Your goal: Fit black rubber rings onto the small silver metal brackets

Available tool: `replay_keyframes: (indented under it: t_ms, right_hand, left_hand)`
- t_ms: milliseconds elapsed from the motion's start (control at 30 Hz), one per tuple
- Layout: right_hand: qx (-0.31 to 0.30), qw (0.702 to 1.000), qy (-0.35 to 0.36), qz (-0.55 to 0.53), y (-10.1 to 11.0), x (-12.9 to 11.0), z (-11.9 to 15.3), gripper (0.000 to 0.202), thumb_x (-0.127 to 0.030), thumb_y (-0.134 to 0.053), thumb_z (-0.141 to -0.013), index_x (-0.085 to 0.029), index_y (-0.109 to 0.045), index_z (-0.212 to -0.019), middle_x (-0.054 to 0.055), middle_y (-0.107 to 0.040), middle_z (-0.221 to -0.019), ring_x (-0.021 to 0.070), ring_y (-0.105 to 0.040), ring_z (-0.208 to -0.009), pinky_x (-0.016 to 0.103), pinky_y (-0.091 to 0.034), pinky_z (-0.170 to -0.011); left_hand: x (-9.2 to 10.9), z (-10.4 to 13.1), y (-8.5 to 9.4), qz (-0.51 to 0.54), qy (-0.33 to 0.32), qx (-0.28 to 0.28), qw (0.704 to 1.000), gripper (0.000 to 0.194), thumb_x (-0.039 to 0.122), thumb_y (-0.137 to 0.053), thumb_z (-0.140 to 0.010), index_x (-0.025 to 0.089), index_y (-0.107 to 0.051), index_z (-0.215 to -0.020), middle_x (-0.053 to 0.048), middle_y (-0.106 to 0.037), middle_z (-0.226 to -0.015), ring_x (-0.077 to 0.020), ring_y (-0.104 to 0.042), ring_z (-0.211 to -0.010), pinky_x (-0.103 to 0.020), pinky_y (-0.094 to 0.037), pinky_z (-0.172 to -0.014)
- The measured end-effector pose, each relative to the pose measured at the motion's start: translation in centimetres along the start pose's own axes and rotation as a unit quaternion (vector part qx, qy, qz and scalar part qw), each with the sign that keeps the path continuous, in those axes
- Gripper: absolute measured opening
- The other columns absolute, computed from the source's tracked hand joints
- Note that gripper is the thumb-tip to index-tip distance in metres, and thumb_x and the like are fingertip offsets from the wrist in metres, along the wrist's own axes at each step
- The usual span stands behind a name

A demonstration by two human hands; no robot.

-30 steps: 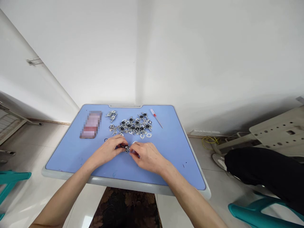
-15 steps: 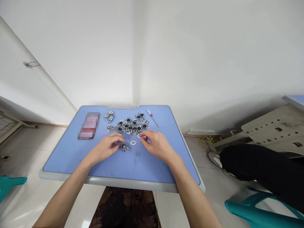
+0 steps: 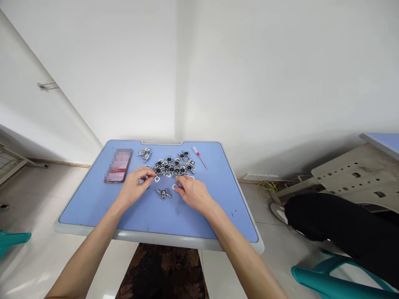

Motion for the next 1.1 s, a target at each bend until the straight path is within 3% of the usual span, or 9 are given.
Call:
replay_keyframes:
  t_ms: [300,500,733,867,1100]
  right_hand:
    - [-0.027,0.998,-0.038,-0.037,0.6,-0.3,-0.3,0.008,-0.012,-0.054,-0.083,-0.018,-0.060,-0.082,0.003,-0.066,-0.082,0.0149,-0.058,-0.068,0.025,-0.039,-0.060]
    - [-0.011,0.995,-0.047,-0.086,0.8,-0.7,-0.8,0.012,-0.022,-0.055,-0.085,-0.018,-0.061,-0.095,0.003,-0.066,-0.084,0.0162,-0.060,-0.074,0.026,-0.042,-0.065]
    - [-0.098,0.994,0.030,-0.047,0.7,-1.4,-2.9,0.030,-0.017,-0.058,-0.082,-0.025,-0.062,-0.110,0.003,-0.067,-0.097,0.0171,-0.061,-0.085,0.025,-0.041,-0.072]
    - [-0.128,0.990,0.045,-0.025,1.0,-1.9,-4.0,0.024,-0.017,-0.056,-0.083,-0.026,-0.064,-0.103,0.001,-0.068,-0.096,0.0167,-0.061,-0.081,0.024,-0.038,-0.066]
    - [-0.138,0.990,0.000,-0.007,0.9,-2.5,-4.4,0.012,-0.017,-0.057,-0.083,-0.020,-0.062,-0.094,0.004,-0.067,-0.087,0.0176,-0.060,-0.078,0.024,-0.033,-0.062]
  left_hand:
    - [0.4,0.2,-0.2,-0.001,0.002,-0.006,1.000,0.019,0.010,-0.049,-0.082,0.019,-0.065,-0.086,-0.003,-0.064,-0.095,-0.0128,-0.056,-0.078,-0.025,-0.044,-0.066]
    - [-0.1,-0.1,-0.3,0.011,-0.011,0.015,1.000,0.018,0.011,-0.049,-0.082,0.019,-0.065,-0.087,-0.003,-0.064,-0.092,-0.0133,-0.057,-0.080,-0.025,-0.044,-0.068]
    - [-0.6,-0.4,-0.3,0.020,0.008,0.034,0.999,0.019,0.010,-0.050,-0.081,0.019,-0.066,-0.087,-0.002,-0.065,-0.090,-0.0129,-0.058,-0.075,-0.024,-0.044,-0.067]
    - [-0.9,-0.5,-0.3,0.025,0.014,0.036,0.999,0.019,0.009,-0.051,-0.080,0.018,-0.067,-0.085,-0.002,-0.065,-0.089,-0.0128,-0.058,-0.075,-0.024,-0.044,-0.065]
    - [-1.4,-0.6,-0.7,0.029,0.018,0.030,0.999,0.020,0.007,-0.050,-0.080,0.018,-0.066,-0.086,-0.002,-0.064,-0.089,-0.0122,-0.056,-0.072,-0.023,-0.043,-0.065]
Point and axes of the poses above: each hand's wrist, its own z-axis away from the middle knuckle, its own y-axis out of the back of the hand, x = y × z, the point moved 1 cm from there along -z, towards the middle knuckle
